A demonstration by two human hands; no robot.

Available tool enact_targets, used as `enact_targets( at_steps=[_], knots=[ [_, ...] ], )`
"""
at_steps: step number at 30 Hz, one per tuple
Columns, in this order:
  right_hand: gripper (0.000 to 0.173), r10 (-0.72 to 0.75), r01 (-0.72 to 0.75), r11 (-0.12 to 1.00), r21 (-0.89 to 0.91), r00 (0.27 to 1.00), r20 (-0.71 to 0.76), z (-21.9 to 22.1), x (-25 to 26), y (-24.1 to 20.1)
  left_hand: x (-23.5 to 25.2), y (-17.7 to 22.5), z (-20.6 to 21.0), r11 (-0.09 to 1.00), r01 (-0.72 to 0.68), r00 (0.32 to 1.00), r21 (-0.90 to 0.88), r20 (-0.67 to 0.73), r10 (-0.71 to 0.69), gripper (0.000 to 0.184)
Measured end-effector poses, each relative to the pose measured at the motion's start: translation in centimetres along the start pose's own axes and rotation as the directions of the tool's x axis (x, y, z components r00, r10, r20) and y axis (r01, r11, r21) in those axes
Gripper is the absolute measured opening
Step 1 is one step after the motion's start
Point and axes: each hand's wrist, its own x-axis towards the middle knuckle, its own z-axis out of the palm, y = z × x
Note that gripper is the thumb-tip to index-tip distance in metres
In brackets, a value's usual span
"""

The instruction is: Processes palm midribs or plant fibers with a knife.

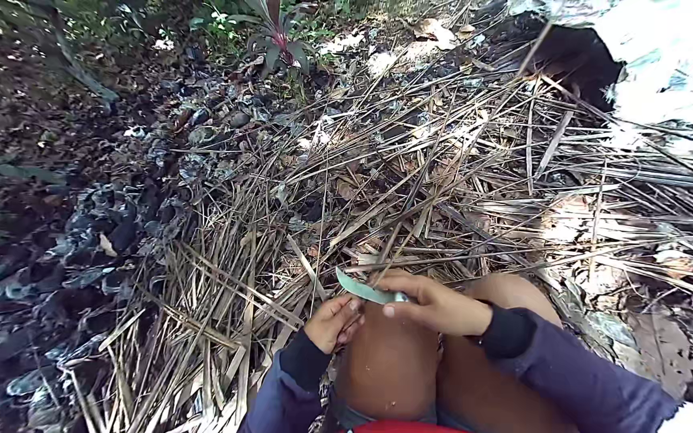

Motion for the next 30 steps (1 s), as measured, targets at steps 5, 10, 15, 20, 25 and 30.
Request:
enact_targets(
  at_steps=[5,10,15,20,25,30],
  knots=[
    [0.032,-0.124,0.222,0.961,0.168,0.882,-0.454,-6.1,-1.4,-0.5,-2.0,-2.0,-2.7,0.994,0.074,0.997,0.079,-0.039,-0.071,0.024],
    [0.038,-0.024,0.1,0.973,0.208,0.94,-0.341,-4.2,-1.0,-0.2,-2.6,-2.6,-3.0,0.987,0.109,0.989,0.121,-0.112,-0.095,0.027],
    [0.032,-0.038,0.092,0.983,0.157,0.948,-0.317,-4.4,-1.2,-1.0,-3.8,-2.8,-4.4,0.993,0.042,0.997,0.109,-0.071,-0.034,0.024],
    [0.03,-0.2,0.388,0.908,0.159,0.735,-0.648,-10.8,-3.3,-1.4,-6.8,-8.0,-10.2,0.985,0.164,0.983,-0.045,0.095,-0.159,0.021],
    [0.036,-0.015,0.107,0.943,0.314,0.96,-0.281,-3.5,-0.5,-0.9,-6.3,-6.7,-8.8,0.98,0.19,0.976,-0.058,0.123,-0.182,0.021],
    [0.038,0.005,0.0,0.978,0.21,1.0,-0.021,-1.0,-0.5,-1.1,-6.2,-6.6,-10.0,0.988,0.127,0.963,-0.089,0.251,-0.101,0.021]
  ],
)
